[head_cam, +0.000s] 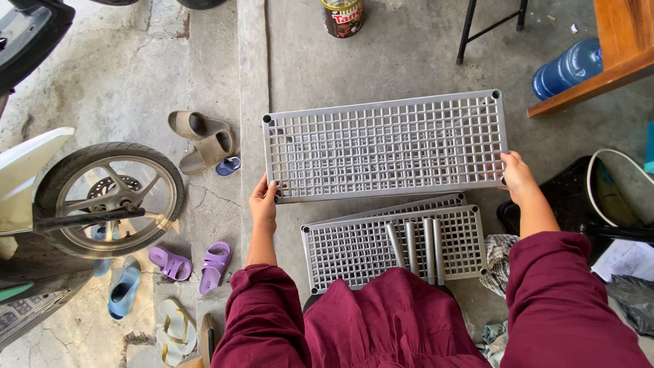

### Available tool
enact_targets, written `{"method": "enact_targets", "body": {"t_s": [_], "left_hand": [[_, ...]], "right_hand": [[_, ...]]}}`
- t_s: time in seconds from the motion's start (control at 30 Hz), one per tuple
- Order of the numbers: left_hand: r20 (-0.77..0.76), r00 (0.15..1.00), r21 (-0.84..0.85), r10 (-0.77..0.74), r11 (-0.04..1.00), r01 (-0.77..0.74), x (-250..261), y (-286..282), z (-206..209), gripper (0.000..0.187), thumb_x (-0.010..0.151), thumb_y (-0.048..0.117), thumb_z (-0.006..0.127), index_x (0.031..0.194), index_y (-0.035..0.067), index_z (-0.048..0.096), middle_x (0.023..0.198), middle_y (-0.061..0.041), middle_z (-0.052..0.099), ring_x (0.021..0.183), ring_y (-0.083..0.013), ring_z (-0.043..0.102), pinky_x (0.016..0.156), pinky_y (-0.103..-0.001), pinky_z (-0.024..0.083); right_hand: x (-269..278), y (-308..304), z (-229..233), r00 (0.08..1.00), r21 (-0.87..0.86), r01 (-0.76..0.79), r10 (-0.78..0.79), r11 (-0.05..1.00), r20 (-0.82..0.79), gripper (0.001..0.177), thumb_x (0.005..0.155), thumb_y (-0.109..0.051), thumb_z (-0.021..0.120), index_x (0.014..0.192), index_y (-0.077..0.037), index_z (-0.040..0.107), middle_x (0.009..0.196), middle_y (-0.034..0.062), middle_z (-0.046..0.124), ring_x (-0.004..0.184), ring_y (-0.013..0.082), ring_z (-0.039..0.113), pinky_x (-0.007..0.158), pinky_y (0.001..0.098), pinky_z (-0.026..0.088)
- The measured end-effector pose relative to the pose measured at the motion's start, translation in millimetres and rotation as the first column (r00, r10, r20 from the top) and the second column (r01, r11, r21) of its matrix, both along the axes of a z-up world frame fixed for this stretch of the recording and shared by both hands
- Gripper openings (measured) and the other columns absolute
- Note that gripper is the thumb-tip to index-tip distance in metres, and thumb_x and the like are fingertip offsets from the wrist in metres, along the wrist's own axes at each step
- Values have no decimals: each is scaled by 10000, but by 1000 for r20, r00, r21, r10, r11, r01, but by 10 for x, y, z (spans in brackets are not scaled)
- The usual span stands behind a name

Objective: The person assembles a two-tier metal step stool by inserting tubular legs into the grid platforms and wiping the surfaces with a cloth. The person handles the platforms and legs, aligns them, and secures the structure.

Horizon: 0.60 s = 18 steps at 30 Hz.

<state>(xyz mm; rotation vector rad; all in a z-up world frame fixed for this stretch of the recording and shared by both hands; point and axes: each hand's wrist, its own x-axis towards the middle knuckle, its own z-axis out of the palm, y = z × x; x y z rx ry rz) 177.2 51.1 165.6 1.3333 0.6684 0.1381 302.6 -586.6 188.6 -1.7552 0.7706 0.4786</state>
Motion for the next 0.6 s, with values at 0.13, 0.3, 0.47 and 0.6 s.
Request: {"method": "enact_targets", "body": {"t_s": [0.13,0.3,0.47,0.6], "left_hand": [[-11,1000,-15,0,1000,0,-34,-41,48,468,1003,125,636,1463,56,589,1155,-16,736,926,-79,676,812,-249,518],[-21,1000,-21,-15,1000,15,-76,-37,26,454,1002,127,645,1448,56,600,1138,-8,742,925,-82,680,833,-245,520],[-93,996,71,-18,997,25,-57,-48,40,452,1017,116,668,1459,40,618,1159,-39,733,938,-104,643,845,-272,504],[-25,1000,18,16,1000,-16,-101,-117,84,439,1007,131,624,1436,37,595,1187,-23,737,990,-120,717,892,-272,534]], "right_hand": [[-48,12,15,998,59,26,-29,998,60,353,1060,-298,435,1344,-131,562,1110,34,686,936,169,659,784,423,528],[-72,-47,5,995,67,12,-18,998,98,347,1060,-295,457,1323,-112,592,1087,28,692,941,159,658,754,405,544],[-29,-67,-18,995,-26,20,-18,999,96,373,1062,-314,445,1353,-137,599,1064,29,687,890,137,631,726,355,482],[-121,-94,-55,995,-39,-9,13,999,98,401,1066,-317,450,1363,-94,603,1040,38,689,876,138,598,712,342,419]]}}
